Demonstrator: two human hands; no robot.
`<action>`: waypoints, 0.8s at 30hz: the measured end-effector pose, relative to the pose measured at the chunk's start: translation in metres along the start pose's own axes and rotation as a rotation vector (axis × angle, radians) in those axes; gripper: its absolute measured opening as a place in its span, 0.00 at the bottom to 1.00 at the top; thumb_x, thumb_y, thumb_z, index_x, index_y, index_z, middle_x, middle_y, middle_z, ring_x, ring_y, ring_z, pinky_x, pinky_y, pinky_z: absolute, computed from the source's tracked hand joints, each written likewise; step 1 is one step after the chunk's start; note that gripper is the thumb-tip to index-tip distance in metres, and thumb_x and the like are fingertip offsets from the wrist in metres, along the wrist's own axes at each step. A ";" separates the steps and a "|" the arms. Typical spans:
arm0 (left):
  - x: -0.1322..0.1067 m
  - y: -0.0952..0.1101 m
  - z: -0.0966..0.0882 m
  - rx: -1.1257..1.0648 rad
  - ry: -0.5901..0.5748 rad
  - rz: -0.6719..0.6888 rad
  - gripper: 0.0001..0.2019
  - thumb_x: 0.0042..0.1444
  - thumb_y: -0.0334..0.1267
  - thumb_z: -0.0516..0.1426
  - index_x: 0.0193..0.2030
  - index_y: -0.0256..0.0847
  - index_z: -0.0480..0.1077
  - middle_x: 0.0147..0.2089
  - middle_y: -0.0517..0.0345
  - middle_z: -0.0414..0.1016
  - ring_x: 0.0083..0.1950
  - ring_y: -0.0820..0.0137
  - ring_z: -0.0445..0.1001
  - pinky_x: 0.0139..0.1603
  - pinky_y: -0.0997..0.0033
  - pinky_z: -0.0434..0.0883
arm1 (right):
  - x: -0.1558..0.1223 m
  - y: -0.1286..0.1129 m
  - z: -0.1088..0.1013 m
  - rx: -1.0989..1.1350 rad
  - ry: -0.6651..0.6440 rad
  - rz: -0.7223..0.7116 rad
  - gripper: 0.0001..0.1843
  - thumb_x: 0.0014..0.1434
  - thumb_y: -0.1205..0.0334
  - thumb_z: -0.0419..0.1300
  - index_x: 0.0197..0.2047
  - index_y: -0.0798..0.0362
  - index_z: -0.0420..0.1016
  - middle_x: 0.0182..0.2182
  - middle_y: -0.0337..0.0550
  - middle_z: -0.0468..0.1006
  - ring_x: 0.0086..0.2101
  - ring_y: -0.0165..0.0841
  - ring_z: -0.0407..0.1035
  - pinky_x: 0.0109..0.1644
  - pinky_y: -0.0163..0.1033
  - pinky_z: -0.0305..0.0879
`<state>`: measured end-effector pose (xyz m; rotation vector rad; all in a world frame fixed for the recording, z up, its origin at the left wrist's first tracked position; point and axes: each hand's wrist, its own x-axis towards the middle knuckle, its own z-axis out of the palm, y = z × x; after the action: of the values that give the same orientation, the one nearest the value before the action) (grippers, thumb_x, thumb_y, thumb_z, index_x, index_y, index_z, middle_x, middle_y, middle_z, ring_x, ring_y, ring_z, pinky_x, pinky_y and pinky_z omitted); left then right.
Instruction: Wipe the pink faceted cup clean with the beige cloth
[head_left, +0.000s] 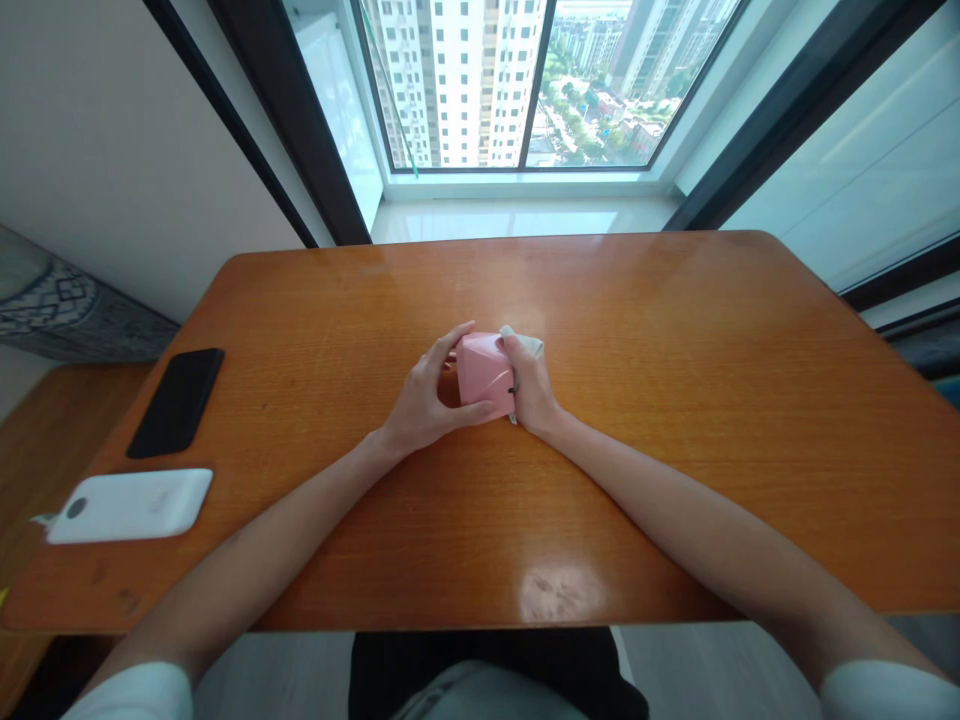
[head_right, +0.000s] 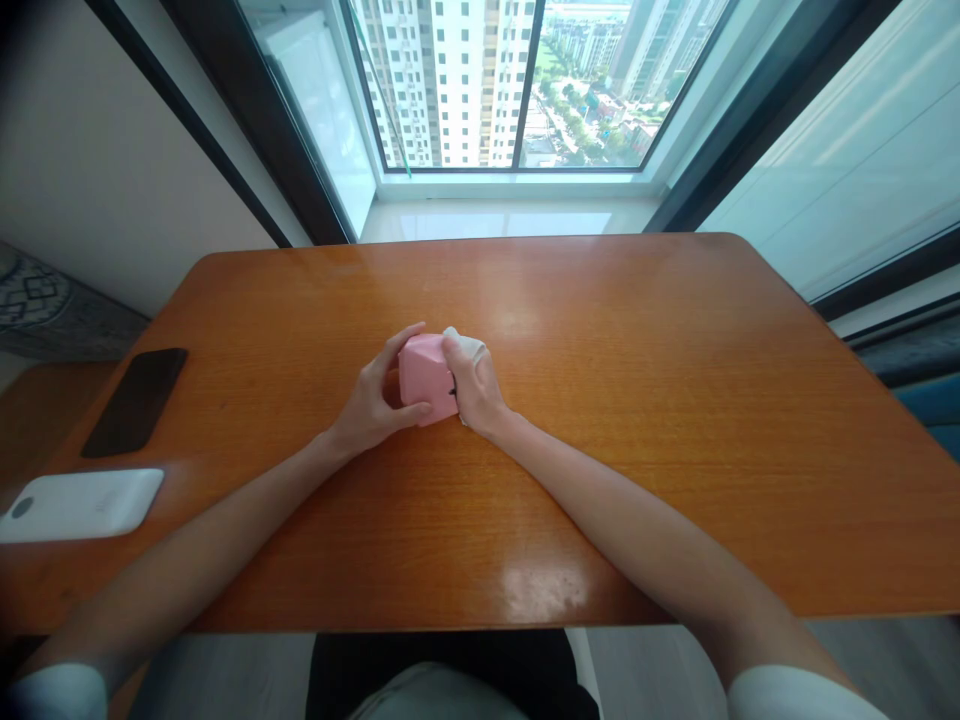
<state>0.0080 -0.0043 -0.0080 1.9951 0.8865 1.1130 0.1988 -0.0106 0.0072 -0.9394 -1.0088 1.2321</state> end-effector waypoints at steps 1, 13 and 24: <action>0.000 -0.002 0.000 -0.028 -0.010 -0.031 0.51 0.61 0.69 0.72 0.84 0.52 0.62 0.75 0.42 0.77 0.66 0.48 0.82 0.69 0.44 0.80 | -0.001 0.000 0.000 -0.009 -0.011 0.013 0.34 0.64 0.25 0.68 0.29 0.49 0.73 0.23 0.34 0.70 0.24 0.28 0.61 0.28 0.37 0.57; 0.000 0.004 0.001 0.135 0.041 0.148 0.54 0.59 0.61 0.76 0.85 0.52 0.58 0.78 0.41 0.72 0.76 0.45 0.76 0.77 0.40 0.73 | 0.010 0.002 -0.001 0.159 -0.024 0.049 0.35 0.64 0.23 0.67 0.30 0.48 0.72 0.26 0.35 0.71 0.26 0.28 0.62 0.30 0.36 0.59; -0.001 0.002 0.005 0.268 -0.017 0.255 0.61 0.55 0.65 0.78 0.87 0.59 0.52 0.86 0.38 0.58 0.85 0.38 0.64 0.83 0.31 0.66 | 0.011 -0.006 0.001 0.143 -0.035 0.095 0.39 0.61 0.16 0.63 0.30 0.47 0.72 0.26 0.35 0.71 0.28 0.31 0.64 0.34 0.38 0.64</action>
<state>0.0124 -0.0077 -0.0086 2.3877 0.8247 1.1620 0.2001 0.0000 0.0140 -0.8646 -0.8993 1.3851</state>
